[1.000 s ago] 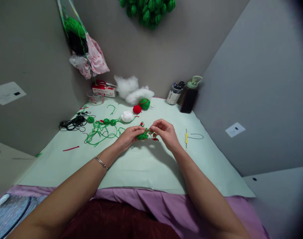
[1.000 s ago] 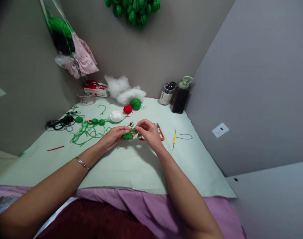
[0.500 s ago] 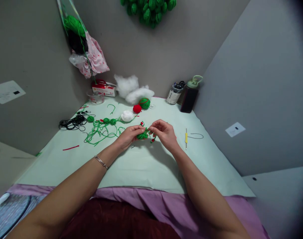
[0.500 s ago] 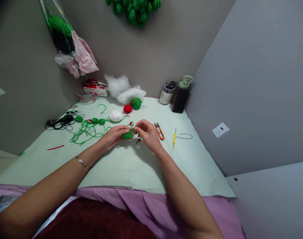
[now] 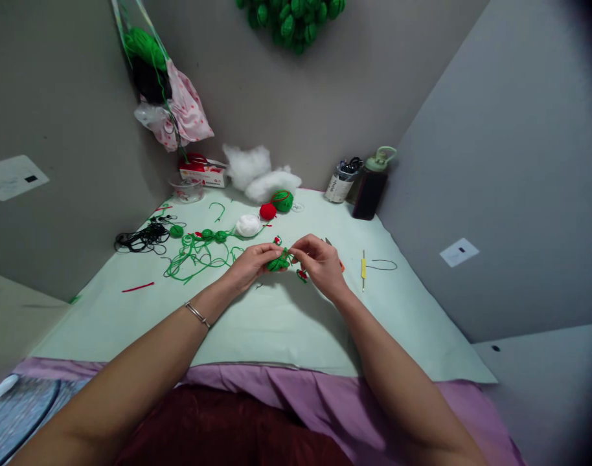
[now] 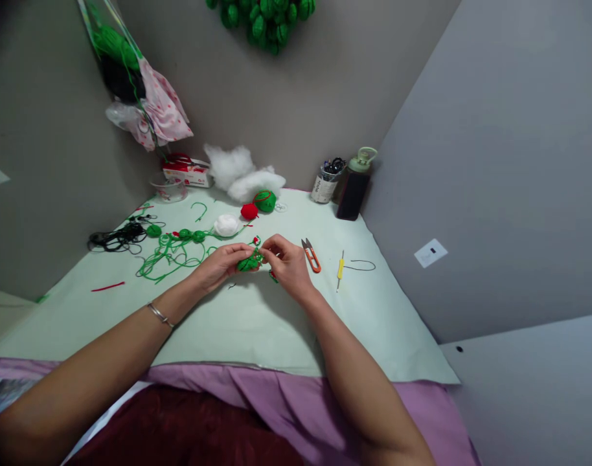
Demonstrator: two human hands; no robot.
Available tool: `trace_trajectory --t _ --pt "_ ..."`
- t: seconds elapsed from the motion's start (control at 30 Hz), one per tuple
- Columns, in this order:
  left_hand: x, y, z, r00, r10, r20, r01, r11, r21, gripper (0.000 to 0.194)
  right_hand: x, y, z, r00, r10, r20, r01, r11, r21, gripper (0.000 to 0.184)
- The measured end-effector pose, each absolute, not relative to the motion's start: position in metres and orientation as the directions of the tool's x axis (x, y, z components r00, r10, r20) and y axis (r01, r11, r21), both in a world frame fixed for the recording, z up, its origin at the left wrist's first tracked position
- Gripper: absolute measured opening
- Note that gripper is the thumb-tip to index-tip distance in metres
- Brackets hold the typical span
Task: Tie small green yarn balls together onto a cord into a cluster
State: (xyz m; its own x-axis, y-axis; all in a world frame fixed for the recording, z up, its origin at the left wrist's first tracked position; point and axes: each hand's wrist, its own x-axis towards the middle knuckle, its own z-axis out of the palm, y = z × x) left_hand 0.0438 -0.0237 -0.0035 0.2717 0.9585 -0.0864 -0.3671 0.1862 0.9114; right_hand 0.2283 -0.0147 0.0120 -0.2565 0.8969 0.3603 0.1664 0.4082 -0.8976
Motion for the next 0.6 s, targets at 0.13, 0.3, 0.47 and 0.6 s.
trace_trajectory --t 0.13,0.3,0.47,0.6 --pt "0.0433 -0.0236 -0.0024 0.246 0.965 -0.088 -0.38 0.18 0.907 0.03 0.2294 -0.0155 0.0126 -0.243 0.906 0.347 0.165 0.391 -0.905 0.027" --pt "0.0435 -0.0245 -0.0014 0.24 0.966 -0.097 -0.382 0.186 0.905 0.03 0.2301 -0.0166 0.0129 -0.256 0.906 0.336 0.16 0.382 -0.91 0.027" --pt "0.0433 -0.0253 -0.0009 0.24 0.966 -0.097 -0.374 0.184 0.909 0.026 0.2298 -0.0179 0.014 -0.263 0.905 0.333 0.171 0.384 -0.908 0.027" --pt "0.0433 -0.0253 -0.0013 0.24 0.966 -0.098 -0.374 0.185 0.909 0.027 0.2298 -0.018 0.0141 -0.268 0.902 0.339 0.176 0.392 -0.903 0.027"
